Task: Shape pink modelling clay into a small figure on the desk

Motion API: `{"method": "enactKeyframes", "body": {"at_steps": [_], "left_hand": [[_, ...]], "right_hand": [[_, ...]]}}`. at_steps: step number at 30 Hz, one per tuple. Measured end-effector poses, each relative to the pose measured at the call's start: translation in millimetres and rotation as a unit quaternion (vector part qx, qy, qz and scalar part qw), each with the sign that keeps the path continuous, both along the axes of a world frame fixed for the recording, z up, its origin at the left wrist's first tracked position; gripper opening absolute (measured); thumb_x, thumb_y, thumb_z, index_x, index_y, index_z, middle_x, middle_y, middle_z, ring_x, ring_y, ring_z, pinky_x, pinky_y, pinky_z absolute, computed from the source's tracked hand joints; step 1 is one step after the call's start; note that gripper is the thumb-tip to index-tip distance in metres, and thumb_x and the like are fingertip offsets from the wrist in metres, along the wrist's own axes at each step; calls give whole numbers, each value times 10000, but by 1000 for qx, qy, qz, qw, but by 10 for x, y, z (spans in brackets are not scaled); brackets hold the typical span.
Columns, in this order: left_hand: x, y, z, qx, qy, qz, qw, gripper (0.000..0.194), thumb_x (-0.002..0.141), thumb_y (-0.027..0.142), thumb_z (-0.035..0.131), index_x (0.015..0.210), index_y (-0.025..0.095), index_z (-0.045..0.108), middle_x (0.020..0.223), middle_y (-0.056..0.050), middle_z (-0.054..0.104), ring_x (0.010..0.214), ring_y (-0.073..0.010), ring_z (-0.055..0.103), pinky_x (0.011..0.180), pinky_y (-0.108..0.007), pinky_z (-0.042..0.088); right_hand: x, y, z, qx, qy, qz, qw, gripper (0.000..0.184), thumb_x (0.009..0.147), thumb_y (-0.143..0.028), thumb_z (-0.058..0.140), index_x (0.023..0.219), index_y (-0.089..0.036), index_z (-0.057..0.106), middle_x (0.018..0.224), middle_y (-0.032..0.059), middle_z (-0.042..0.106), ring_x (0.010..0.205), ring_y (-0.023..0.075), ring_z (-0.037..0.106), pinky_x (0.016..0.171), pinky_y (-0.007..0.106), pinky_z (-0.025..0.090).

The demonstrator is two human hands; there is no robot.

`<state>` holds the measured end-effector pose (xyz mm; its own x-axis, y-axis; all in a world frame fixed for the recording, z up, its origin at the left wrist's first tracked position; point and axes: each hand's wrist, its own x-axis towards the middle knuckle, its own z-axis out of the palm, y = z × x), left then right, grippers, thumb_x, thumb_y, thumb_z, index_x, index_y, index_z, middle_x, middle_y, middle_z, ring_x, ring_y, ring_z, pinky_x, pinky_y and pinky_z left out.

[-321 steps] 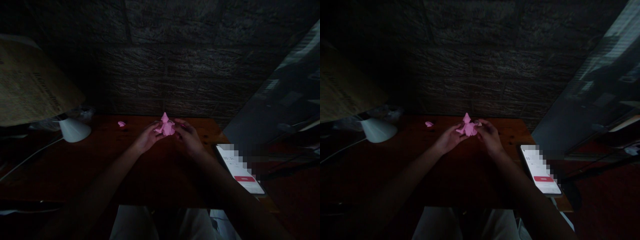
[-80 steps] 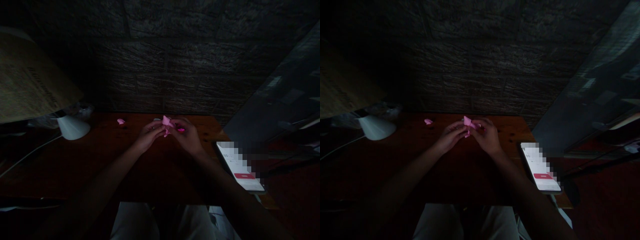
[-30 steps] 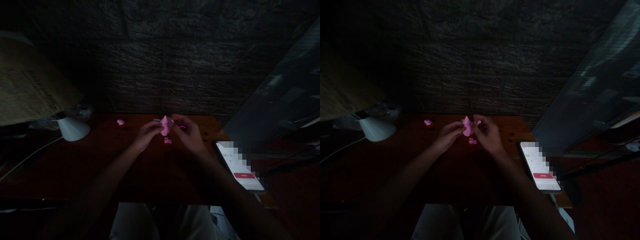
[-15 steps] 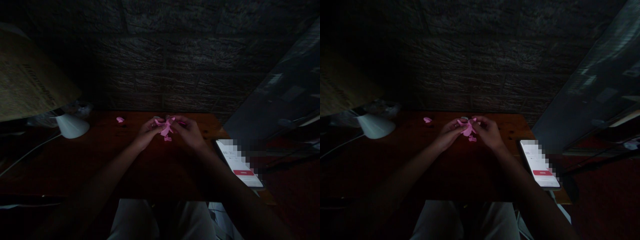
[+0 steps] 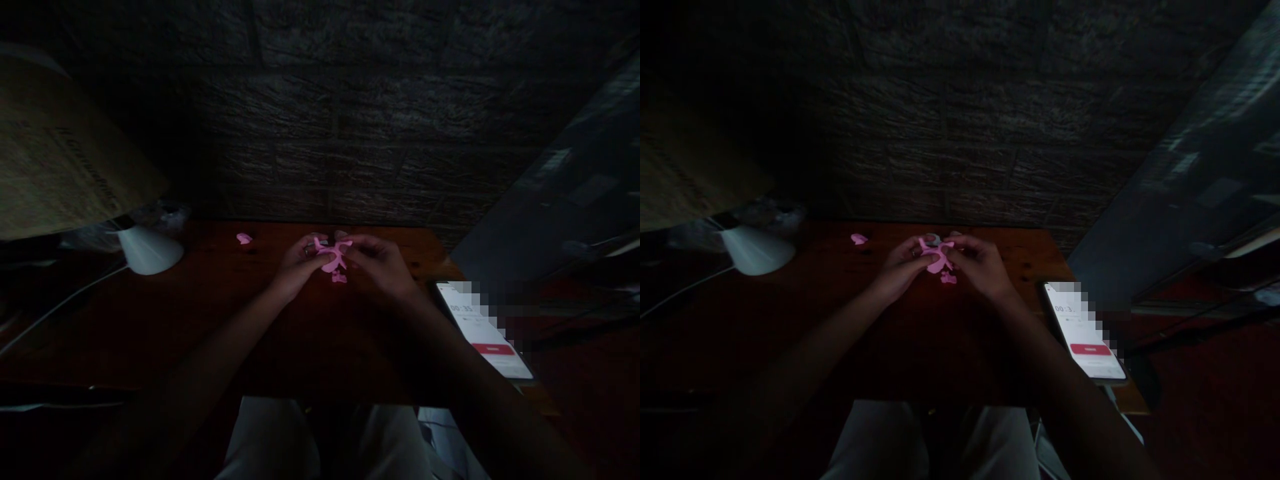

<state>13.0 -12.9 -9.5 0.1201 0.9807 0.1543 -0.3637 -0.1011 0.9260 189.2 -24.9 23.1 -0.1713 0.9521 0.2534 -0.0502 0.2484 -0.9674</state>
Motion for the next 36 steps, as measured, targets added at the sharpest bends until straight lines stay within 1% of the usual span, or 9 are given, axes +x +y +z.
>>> {"method": "enactKeyframes", "body": {"at_steps": [4, 12, 15, 18, 21, 24, 27, 30, 36], "left_hand": [[2, 4, -13, 3, 8, 3, 1000, 373, 659, 170, 853, 1005, 177, 711, 1051, -50, 722, 980, -185, 661, 933, -342, 481], [10, -4, -11, -2, -2, 3, 1000, 336, 663, 183, 858, 972, 177, 725, 1046, -46, 712, 970, -183, 659, 909, -330, 484], [12, -14, 3, -13, -8, 2, 1000, 322, 670, 181, 854, 967, 179, 727, 1043, -48, 717, 957, -183, 663, 898, -329, 486], [16, -21, 41, -36, -27, -18, 999, 315, 685, 184, 845, 976, 177, 724, 1033, -52, 724, 939, -184, 668, 883, -331, 496], [16, -21, 90, -69, -64, -41, 995, 282, 697, 188, 841, 951, 171, 720, 973, -34, 724, 898, -161, 666, 843, -301, 508], [6, -7, 110, -105, -98, -47, 989, 235, 693, 163, 841, 889, 175, 712, 914, -12, 719, 867, -143, 664, 816, -275, 520], [-14, 20, 96, -136, -118, -40, 983, 201, 694, 136, 832, 839, 179, 700, 892, -11, 722, 869, -148, 669, 833, -285, 529], [-30, 37, 86, -143, -121, -37, 982, 199, 702, 137, 827, 851, 182, 703, 919, -21, 729, 891, -157, 674, 863, -303, 533], [-43, 24, 111, -136, -112, -57, 983, 198, 735, 116, 775, 921, 176, 745, 1021, -54, 749, 963, -177, 682, 873, -294, 538]], "right_hand": [[7, 6, 6, -3, -19, -1, 1000, 236, 751, -411, 801, 891, -221, 784, 829, 14, 738, 689, 141, 617, 680, 317, 518], [-41, 8, -48, -34, 3, -8, 999, 249, 755, -434, 792, 856, -207, 779, 723, -9, 663, 617, 113, 533, 631, 290, 469], [-62, 4, -62, -39, 11, -18, 999, 237, 746, -434, 795, 843, -219, 775, 741, -1, 675, 624, 120, 539, 617, 288, 469], [-53, 3, -31, -51, 26, -16, 998, 277, 734, -448, 804, 884, -219, 770, 780, 8, 702, 637, 121, 556, 634, 290, 482], [-18, 10, 26, -56, 45, -24, 997, 363, 713, -485, 812, 956, -221, 762, 887, 29, 740, 713, 139, 617, 658, 284, 495], [22, 33, 44, -62, 37, -49, 996, 372, 723, -527, 787, 920, -213, 760, 974, 57, 758, 797, 161, 655, 661, 272, 493], [45, 63, 3, -64, -6, -61, 996, 362, 743, -548, 749, 842, -199, 765, 952, 69, 767, 729, 149, 631, 610, 261, 461], [40, 75, -42, -70, -31, -58, 995, 358, 758, -540, 730, 832, -192, 771, 951, 67, 769, 646, 122, 581, 571, 254, 424], [1, 33, -16, -84, -29, -57, 994, 348, 793, -534, 705, 838, -196, 774, 980, 80, 771, 637, 127, 586, 585, 269, 450]]}}
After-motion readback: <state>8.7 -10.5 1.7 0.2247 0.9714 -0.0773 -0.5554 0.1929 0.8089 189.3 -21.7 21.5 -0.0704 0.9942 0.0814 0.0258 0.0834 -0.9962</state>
